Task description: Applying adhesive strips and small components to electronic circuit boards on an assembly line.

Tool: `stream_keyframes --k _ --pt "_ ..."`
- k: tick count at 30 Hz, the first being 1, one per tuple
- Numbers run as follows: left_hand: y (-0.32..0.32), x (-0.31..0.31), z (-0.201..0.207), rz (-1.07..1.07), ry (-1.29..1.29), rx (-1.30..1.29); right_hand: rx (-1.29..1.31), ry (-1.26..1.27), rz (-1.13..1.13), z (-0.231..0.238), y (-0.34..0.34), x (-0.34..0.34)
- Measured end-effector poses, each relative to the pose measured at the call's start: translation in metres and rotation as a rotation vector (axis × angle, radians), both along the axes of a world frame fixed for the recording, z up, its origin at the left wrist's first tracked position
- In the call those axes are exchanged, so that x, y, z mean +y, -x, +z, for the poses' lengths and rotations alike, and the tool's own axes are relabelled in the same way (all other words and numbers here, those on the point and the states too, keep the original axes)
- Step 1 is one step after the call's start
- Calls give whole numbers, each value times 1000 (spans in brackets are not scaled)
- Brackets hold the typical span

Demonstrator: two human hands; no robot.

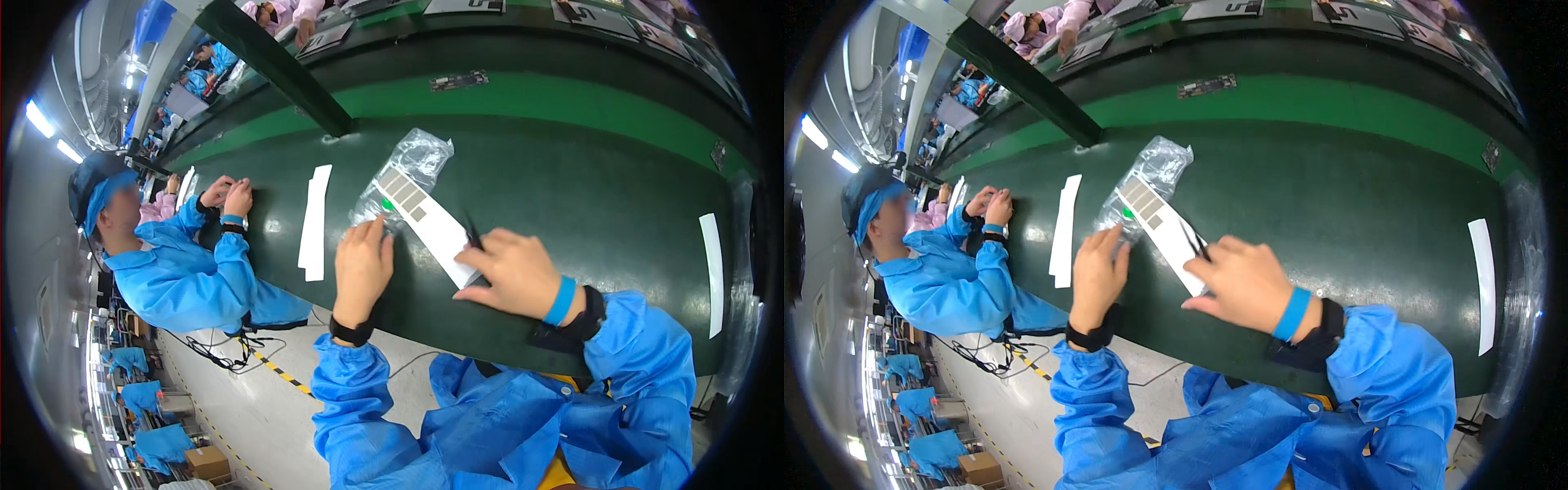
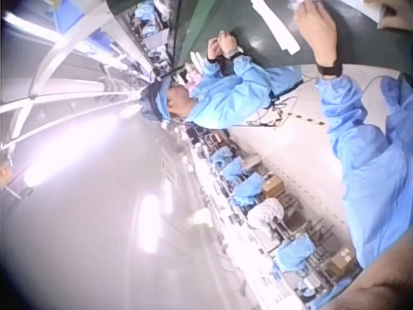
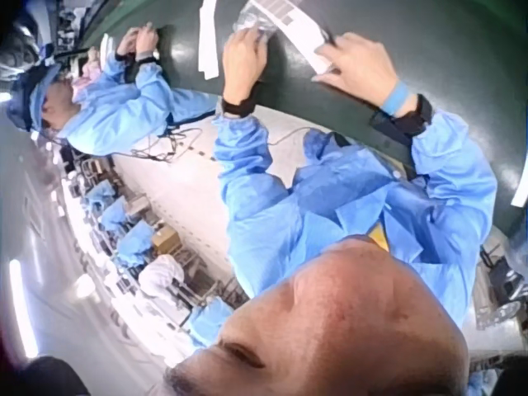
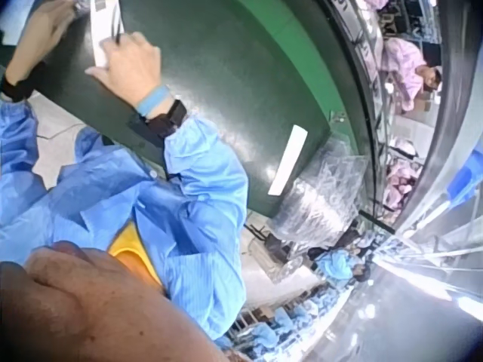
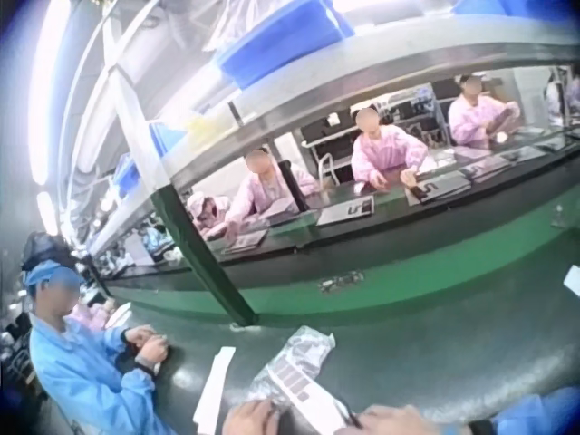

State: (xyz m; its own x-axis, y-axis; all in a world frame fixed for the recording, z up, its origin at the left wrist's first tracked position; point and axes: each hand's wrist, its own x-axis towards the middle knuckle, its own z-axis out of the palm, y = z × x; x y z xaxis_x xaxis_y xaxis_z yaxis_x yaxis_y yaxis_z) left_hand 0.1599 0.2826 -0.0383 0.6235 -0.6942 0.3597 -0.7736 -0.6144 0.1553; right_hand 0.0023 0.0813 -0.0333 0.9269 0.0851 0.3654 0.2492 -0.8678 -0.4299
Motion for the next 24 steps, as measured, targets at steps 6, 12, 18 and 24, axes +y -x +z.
stream_keyframes --k 6,12,18,24 --pt "24 -12 2 96 167 165 -38 -20 -66 -21 1 -21" --pt "12 -27 -13 104 299 661 40 -119 129 -32 1 10" --pt "9 -27 -14 171 396 852 122 -149 197 -37 1 10" --pt "5 -15 -7 250 432 816 39 -244 189 -46 1 7"
